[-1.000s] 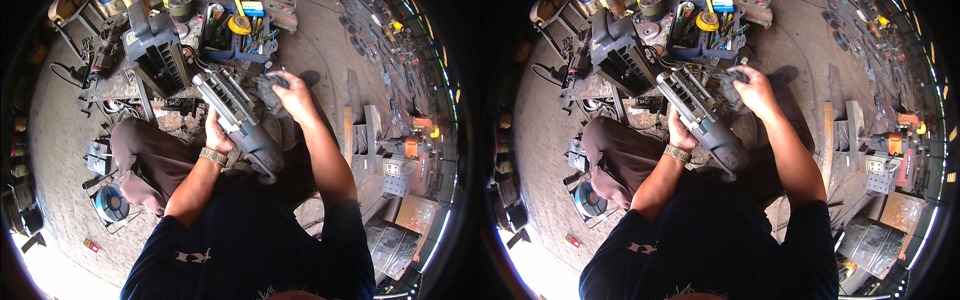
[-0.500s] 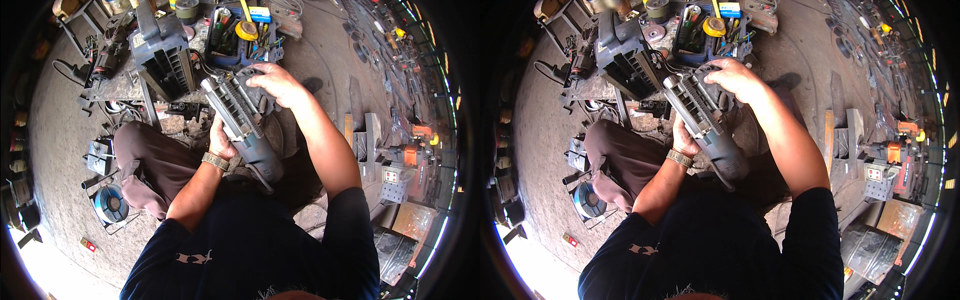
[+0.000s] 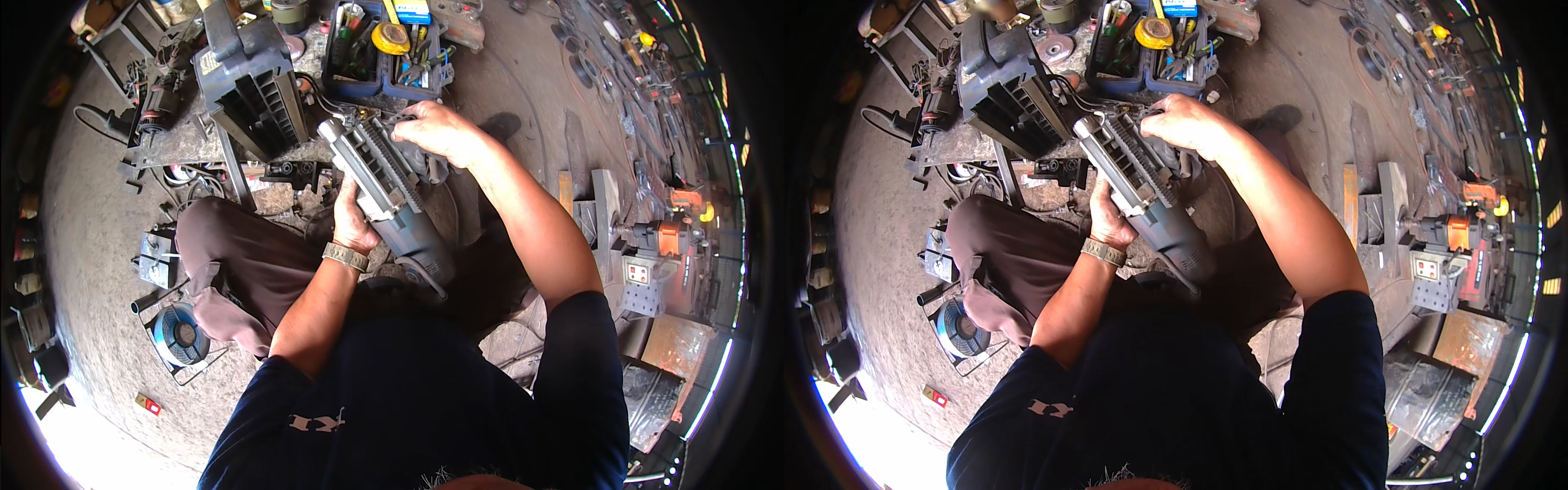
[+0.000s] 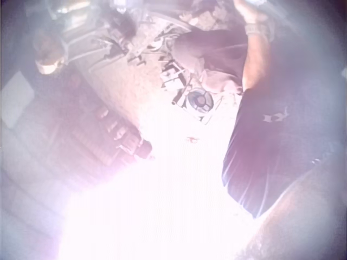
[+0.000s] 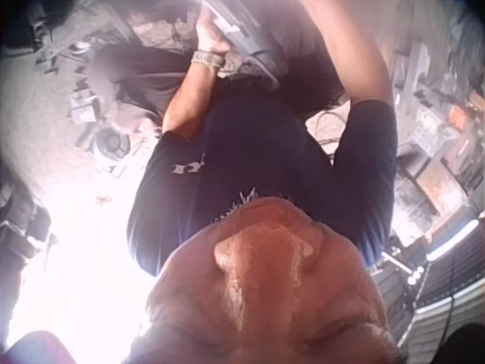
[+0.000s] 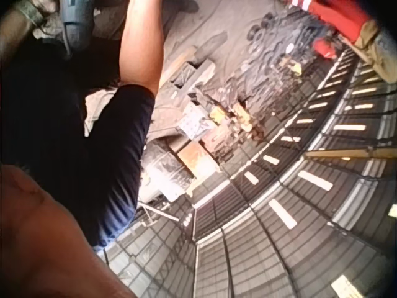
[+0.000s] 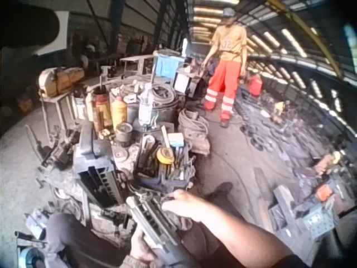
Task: The person sits on the floor in a workshop and repairs a power tool. They use a metal file to smooth the blade, wipe the housing with a cloth, and use a T-handle wrench to tighten screws on the tool's casing.
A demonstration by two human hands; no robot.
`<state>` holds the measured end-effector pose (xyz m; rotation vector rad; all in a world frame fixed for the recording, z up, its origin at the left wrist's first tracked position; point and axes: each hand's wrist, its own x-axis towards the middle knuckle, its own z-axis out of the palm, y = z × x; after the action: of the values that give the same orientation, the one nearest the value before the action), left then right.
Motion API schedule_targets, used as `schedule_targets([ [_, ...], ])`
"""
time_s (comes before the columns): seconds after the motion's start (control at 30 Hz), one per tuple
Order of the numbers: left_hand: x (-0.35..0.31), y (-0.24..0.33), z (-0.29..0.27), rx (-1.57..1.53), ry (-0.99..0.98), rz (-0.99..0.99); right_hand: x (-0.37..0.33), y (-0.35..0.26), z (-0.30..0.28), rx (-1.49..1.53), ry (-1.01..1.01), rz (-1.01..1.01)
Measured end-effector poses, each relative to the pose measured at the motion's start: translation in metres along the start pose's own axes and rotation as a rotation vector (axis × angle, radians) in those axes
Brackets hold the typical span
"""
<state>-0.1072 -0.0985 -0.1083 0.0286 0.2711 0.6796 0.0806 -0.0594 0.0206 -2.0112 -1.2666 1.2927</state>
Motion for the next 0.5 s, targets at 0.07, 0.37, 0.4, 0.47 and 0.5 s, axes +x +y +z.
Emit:
schedule_targets([
  [0.07,0.002,0.0,-0.003,-0.016,0.025,-0.001,-0.003,0.015,0.001,0.046,-0.034,-0.006],
  [0.37,0.001,-0.001,0.002,-0.018,0.117,0.051,-0.044,0.058,-0.004,0.189,-0.175,0.081],
  [0.4,0.0,0.0,0.004,0.0,0.109,0.045,-0.051,0.065,-0.006,0.235,-0.215,0.082],
  [0.47,0.0,0.002,0.005,0.009,0.081,0.044,-0.05,0.101,-0.008,0.378,-0.243,0.114],
  [0.5,0.0,0.003,0.005,0.009,0.068,0.046,-0.047,0.118,-0.008,0.318,-0.162,0.114],
])
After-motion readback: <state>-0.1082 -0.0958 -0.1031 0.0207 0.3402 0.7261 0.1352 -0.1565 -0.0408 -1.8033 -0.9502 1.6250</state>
